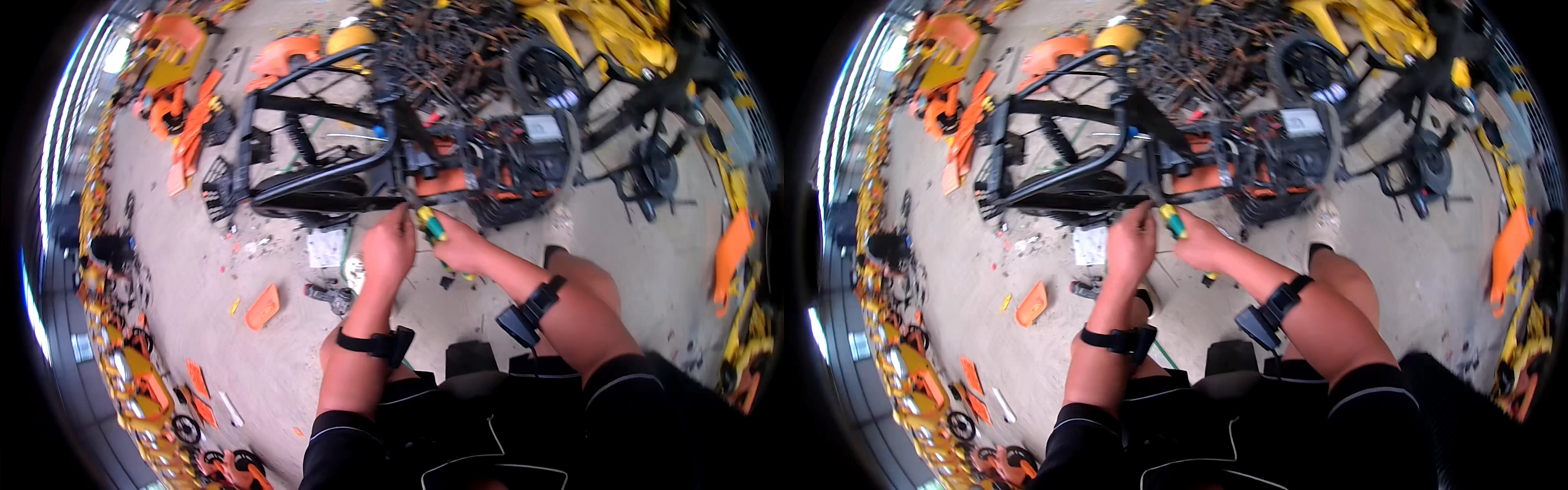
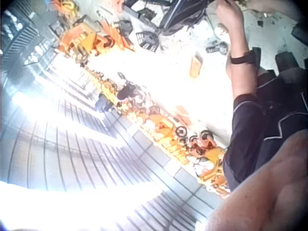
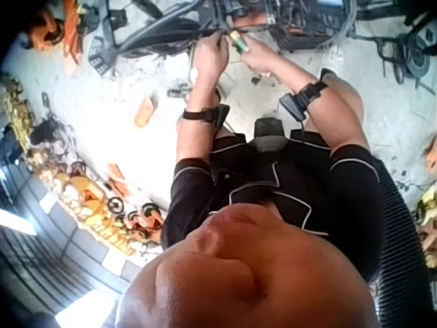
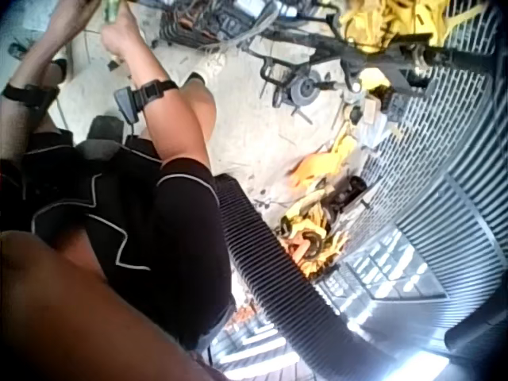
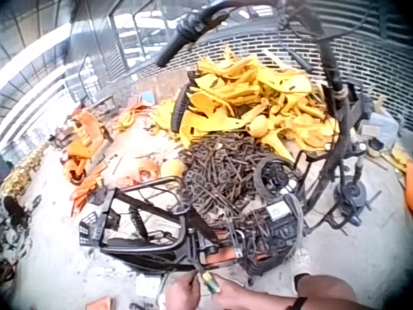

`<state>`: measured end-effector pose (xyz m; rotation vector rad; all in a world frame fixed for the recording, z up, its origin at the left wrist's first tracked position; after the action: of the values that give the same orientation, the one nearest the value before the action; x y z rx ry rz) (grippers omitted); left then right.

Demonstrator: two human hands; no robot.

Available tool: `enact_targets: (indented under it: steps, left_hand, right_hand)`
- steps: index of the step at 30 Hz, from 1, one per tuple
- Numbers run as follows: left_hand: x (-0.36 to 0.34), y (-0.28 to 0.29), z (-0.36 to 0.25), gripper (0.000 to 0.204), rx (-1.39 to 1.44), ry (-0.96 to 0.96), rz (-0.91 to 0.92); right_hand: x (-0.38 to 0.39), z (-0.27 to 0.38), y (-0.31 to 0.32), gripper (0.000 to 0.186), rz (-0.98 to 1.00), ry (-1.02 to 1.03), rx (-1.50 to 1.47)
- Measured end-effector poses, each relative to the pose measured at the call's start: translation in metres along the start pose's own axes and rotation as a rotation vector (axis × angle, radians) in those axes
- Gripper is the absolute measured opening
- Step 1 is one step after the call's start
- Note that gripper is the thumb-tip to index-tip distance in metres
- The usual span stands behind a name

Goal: The person uses pliers to strip insulation from wires on an electric scooter frame while sitting on the floor of a warehouse.

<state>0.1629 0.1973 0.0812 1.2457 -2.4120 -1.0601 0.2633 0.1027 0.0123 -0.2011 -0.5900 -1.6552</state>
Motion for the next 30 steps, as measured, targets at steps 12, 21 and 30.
enact_targets:
  steps: [12,21,30]
  left_hand:
    - [-0.004,0.013,0.002,0.022,0.119,0.029,-0.032]
    - [0.008,0.001,0.02,0.023,0.097,0.157,-0.031]
    - [0.029,-0.01,0.017,0.019,0.028,0.105,0.048]
  right_hand:
    - [-0.003,0.0,-0.003,0.065,0.022,-0.014,-0.168]
    - [0.0,-0.006,-0.008,0.067,-0.007,0.043,0.196]
    - [0.022,-0.009,-0.01,0.063,0.108,0.011,0.211]
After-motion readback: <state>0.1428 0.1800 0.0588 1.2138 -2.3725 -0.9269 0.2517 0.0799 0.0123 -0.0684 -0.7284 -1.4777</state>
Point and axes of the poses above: each hand's wrist, its own x-axis away from the middle knuckle, its own y-axis out of the back of the hand, z = x × y, the point moved 8 cm from there along -x, towards the middle knuckle, and after that the axes turned 7 degrees about x, right-handed, at the moved point
